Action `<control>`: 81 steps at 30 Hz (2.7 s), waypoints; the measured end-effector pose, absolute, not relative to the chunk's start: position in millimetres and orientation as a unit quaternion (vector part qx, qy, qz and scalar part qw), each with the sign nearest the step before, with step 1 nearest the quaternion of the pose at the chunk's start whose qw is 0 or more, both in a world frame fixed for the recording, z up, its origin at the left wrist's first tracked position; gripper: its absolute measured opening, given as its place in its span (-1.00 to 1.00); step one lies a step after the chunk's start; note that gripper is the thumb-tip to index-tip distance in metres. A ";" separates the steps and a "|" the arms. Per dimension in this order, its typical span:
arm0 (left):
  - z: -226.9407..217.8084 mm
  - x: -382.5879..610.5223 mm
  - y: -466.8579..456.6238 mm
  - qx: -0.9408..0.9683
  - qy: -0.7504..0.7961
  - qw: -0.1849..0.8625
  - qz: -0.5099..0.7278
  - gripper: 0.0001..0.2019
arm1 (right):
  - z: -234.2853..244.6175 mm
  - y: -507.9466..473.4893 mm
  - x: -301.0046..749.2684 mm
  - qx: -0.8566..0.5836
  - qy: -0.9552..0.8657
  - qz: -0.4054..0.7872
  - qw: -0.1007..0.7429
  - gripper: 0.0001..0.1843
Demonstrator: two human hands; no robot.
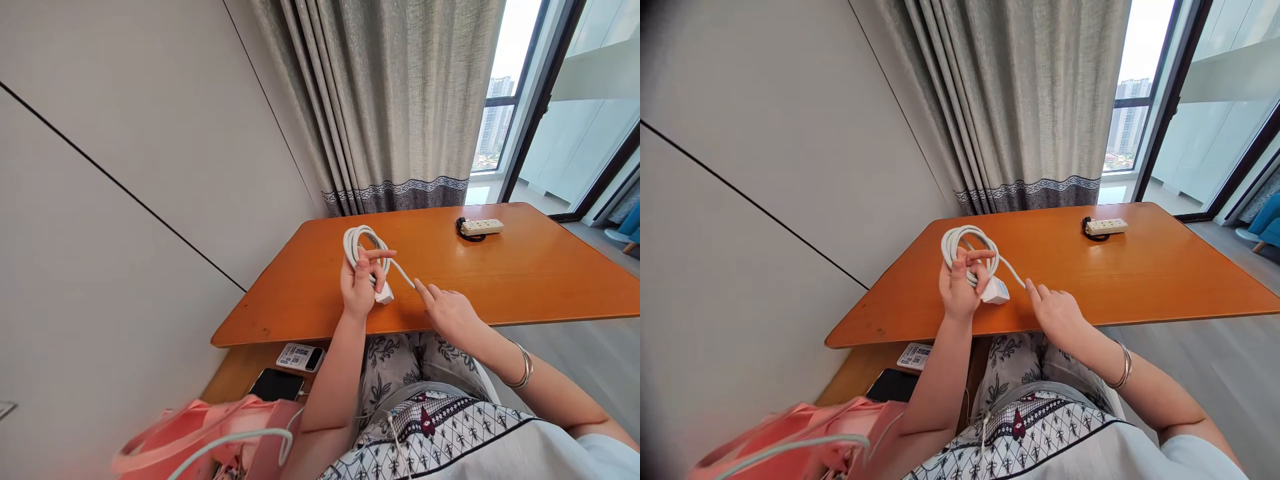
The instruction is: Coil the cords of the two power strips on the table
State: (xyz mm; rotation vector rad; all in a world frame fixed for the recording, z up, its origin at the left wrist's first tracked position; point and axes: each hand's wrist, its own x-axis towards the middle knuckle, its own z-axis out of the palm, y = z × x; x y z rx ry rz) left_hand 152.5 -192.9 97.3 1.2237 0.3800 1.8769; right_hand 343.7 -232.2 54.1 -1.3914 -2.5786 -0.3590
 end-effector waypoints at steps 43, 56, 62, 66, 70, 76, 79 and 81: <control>97.0 171.6 -181.3 0.347 0.312 0.680 0.566 -0.69 | 72.3 -174.8 328.5 -0.380 -0.582 0.486 0.530 -0.32; 104.5 176.4 -180.8 0.293 0.247 0.646 0.661 -0.77 | 33.1 -173.2 329.0 -0.295 -0.625 0.526 0.495 -0.24; 94.1 163.0 -165.5 0.309 0.258 0.522 0.752 -0.80 | 12.6 -186.3 342.7 -0.321 -0.745 0.526 0.255 -0.40; 73.7 152.2 -148.2 0.367 0.334 0.425 0.757 -0.86 | 37.5 -205.3 353.1 -0.410 -0.825 0.263 0.286 -0.63; 58.3 147.7 -142.0 0.437 0.413 0.445 0.663 -0.85 | 75.7 -211.3 364.9 -0.377 -0.848 0.130 0.348 -0.70; 56.3 154.8 -154.2 0.502 0.366 0.590 0.516 -0.62 | 94.4 -158.4 369.3 -0.319 -0.724 0.341 0.508 -0.60; 56.8 156.8 -157.0 0.493 0.354 0.640 0.471 -0.63 | 82.8 -135.7 368.4 -0.327 -0.635 0.517 0.472 -0.53; 55.9 157.1 -156.1 0.485 0.360 0.653 0.456 -0.61 | 72.1 -130.4 368.8 -0.332 -0.589 0.597 0.431 -0.48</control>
